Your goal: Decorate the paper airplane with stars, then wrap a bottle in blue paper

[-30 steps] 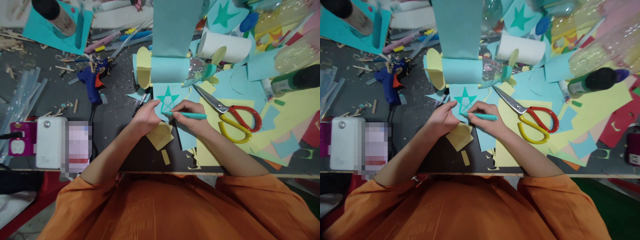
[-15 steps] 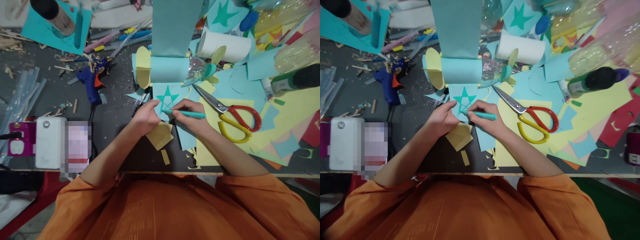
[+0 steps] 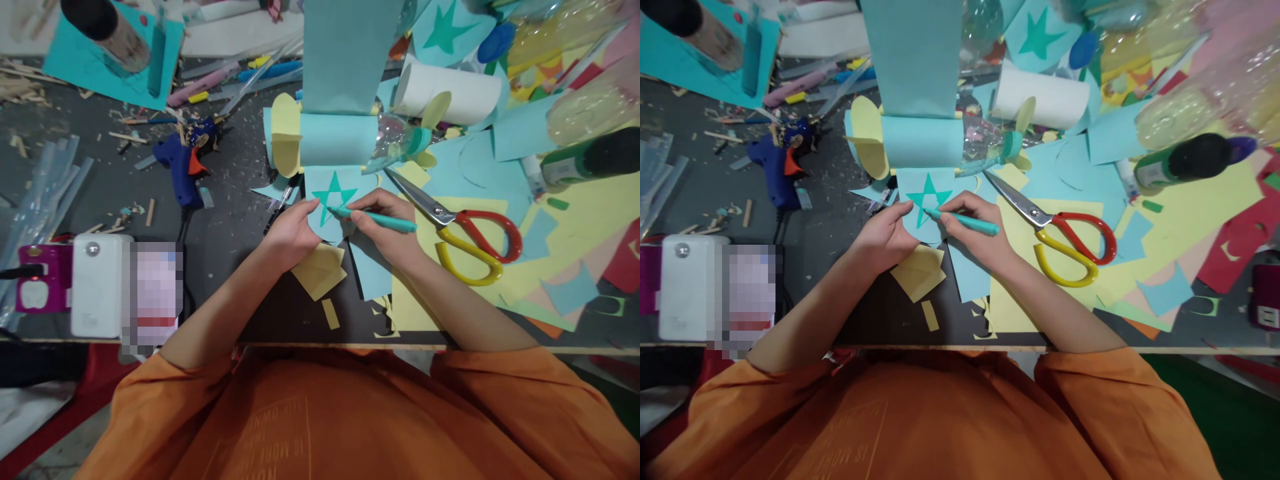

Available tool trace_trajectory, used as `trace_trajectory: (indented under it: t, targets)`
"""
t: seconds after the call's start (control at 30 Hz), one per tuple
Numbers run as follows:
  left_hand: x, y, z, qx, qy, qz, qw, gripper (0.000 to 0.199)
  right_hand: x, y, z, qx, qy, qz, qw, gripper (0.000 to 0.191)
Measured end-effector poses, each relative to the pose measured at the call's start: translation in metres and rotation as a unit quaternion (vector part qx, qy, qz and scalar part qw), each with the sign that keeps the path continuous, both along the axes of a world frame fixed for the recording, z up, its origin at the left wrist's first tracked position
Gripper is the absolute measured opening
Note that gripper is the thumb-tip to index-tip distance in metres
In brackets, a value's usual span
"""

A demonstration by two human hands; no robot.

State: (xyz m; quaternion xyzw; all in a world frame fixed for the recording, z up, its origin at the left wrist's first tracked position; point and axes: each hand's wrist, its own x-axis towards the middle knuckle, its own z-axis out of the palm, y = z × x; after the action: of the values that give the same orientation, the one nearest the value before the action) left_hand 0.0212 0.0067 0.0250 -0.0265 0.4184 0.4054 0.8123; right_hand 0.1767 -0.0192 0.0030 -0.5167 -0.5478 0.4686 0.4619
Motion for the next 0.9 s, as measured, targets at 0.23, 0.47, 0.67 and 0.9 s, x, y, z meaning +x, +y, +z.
trace_trajectory:
  t: [0.23,0.47,0.67,0.9]
  targets:
    - [-0.0002,-0.0019,-0.0017,0.013,0.004,0.008,1.000,0.049,-0.0013,-0.0005,-0.0008,-0.001,0.005,0.005,1.000,0.020]
    - [-0.0008,-0.0015,-0.0022,0.011,-0.013,0.013,1.000,0.049,0.0003,-0.0011,0.0023,-0.015,0.008,0.022,1.000,0.029]
    - [-0.0007,-0.0013,-0.0041,-0.008,-0.007,0.007,1.000,0.049,0.0013,-0.0022,0.0009,-0.013,0.004,0.038,0.999,0.030]
    - [-0.0021,-0.0023,-0.0071,0.012,0.004,0.003,1.000,0.048,0.0019,-0.0023,0.0002,-0.019,-0.024,0.070,0.997,0.030]
